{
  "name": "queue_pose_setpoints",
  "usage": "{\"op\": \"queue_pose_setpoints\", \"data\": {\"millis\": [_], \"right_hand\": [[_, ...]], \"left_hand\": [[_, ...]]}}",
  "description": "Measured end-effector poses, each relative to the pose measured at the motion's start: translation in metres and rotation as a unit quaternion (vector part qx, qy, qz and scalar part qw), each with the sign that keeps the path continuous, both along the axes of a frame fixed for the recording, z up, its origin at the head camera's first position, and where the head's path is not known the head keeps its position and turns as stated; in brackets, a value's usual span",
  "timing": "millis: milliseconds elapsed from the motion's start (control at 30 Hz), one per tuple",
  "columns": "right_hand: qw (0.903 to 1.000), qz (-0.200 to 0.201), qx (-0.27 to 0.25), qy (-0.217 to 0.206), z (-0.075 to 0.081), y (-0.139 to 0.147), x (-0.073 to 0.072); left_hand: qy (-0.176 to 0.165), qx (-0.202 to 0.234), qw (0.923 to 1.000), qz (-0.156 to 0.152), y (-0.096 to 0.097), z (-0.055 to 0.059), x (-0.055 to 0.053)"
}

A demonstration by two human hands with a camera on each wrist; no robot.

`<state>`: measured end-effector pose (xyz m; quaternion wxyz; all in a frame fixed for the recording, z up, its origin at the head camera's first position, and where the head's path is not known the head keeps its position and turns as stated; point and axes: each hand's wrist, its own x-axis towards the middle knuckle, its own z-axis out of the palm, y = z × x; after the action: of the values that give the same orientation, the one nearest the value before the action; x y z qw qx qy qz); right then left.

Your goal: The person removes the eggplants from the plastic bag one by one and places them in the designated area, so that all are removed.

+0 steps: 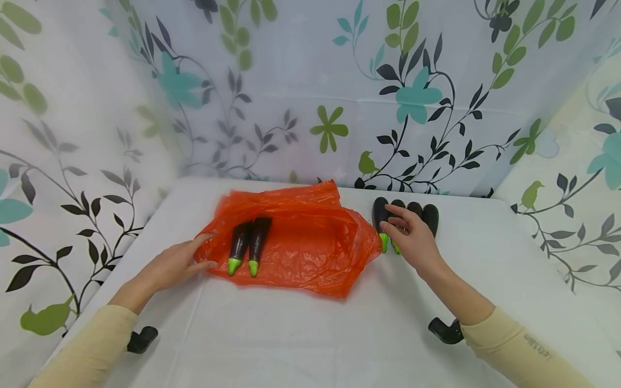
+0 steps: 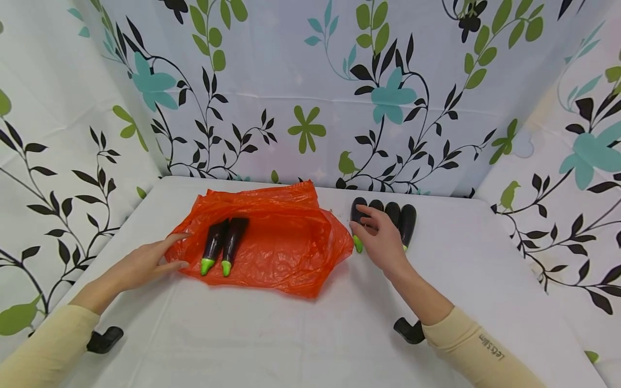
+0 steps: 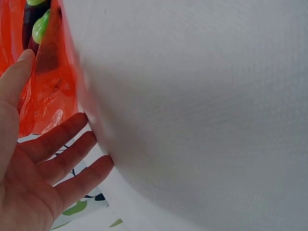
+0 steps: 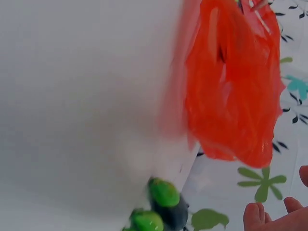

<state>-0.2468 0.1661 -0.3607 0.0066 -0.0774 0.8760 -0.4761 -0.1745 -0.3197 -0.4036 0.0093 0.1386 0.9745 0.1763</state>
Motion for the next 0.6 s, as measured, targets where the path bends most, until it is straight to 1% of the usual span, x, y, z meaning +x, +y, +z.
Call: {"op": "queue_pose_setpoints", "data": {"millis": [167, 400, 500, 600], "right_hand": [[0.9995, 0.022, -0.022, 0.002, 0.002, -0.016, 0.008], [0.9976, 0.057, -0.038, -0.002, 0.007, -0.038, 0.018], [0.9965, 0.071, -0.043, -0.01, 0.009, -0.047, 0.019], [0.9946, 0.094, -0.04, -0.017, 0.011, -0.056, 0.019]], "left_hand": [[-0.001, 0.001, 1.0, 0.003, -0.001, -0.001, 0.0], [-0.002, 0.0, 1.0, 0.002, -0.001, -0.002, -0.001], [-0.001, 0.0, 1.0, 0.003, -0.001, -0.002, -0.001], [0.0, -0.001, 1.0, 0.003, -0.001, -0.002, -0.001]]}}
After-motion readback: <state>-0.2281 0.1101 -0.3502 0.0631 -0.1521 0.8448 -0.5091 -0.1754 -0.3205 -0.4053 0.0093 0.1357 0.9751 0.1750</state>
